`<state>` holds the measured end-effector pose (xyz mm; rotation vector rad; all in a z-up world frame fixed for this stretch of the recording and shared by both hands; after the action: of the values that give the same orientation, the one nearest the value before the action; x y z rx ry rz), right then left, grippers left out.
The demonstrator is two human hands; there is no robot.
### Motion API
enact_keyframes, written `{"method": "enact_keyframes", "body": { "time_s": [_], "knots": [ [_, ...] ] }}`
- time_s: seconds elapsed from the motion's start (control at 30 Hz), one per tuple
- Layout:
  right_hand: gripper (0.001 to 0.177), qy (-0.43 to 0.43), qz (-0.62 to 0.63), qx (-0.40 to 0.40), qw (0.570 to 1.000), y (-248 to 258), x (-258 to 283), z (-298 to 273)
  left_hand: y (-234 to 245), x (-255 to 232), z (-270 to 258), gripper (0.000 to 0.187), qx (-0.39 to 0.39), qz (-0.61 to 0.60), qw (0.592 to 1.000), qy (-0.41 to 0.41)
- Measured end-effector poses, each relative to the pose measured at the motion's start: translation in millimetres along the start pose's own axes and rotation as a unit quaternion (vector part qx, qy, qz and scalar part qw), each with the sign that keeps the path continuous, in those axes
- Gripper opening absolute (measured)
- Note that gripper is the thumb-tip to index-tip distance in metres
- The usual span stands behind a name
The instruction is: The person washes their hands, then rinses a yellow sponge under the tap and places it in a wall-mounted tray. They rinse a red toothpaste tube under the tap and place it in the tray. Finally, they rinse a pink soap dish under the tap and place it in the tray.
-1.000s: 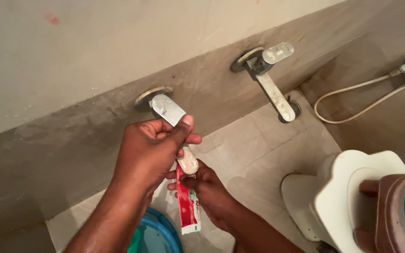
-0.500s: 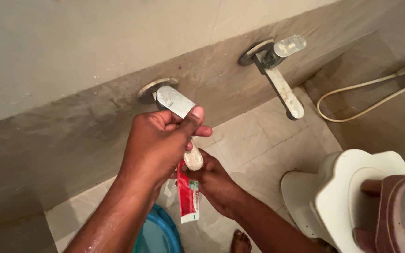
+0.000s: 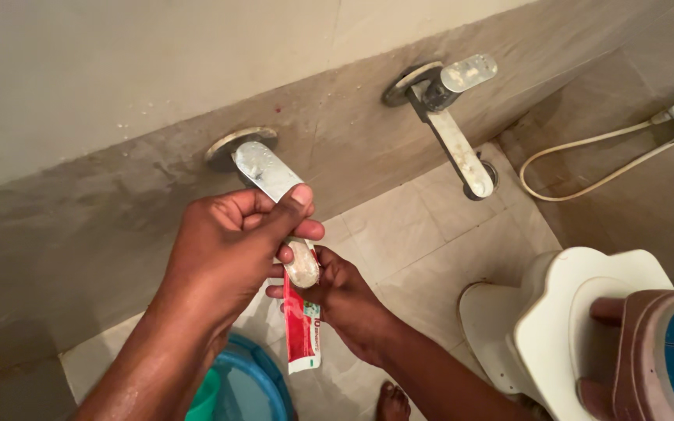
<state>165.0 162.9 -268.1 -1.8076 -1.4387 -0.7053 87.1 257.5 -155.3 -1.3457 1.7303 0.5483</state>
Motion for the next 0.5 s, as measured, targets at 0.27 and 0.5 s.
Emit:
{"method": "enact_keyframes", "body": {
  "time_s": [0.27,0.5],
  "knots": [
    [0.031,0.013,0.006,-0.052,0.999,11.6,-5.4,5.2,49.6,96.0,-12.5,0.047,-0.196,-0.187,0.962,-0.018],
    [0.02,0.029,-0.011,-0.052,0.998,10.4,-21.7,14.5,27.2,173.7,3.8,0.039,-0.089,-0.177,0.98,0.011]
  ]
}}
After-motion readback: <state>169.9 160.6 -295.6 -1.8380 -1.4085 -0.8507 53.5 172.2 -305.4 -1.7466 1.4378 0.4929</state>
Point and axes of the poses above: each hand's wrist, its own z-axis towards the middle knuckle, its own y-axis out of the back of the hand, x = y × z, the point moved 9 cm from there along z, towards the middle knuckle, and after that the axes turned 13 degrees about -z, right-handed, at the moved point
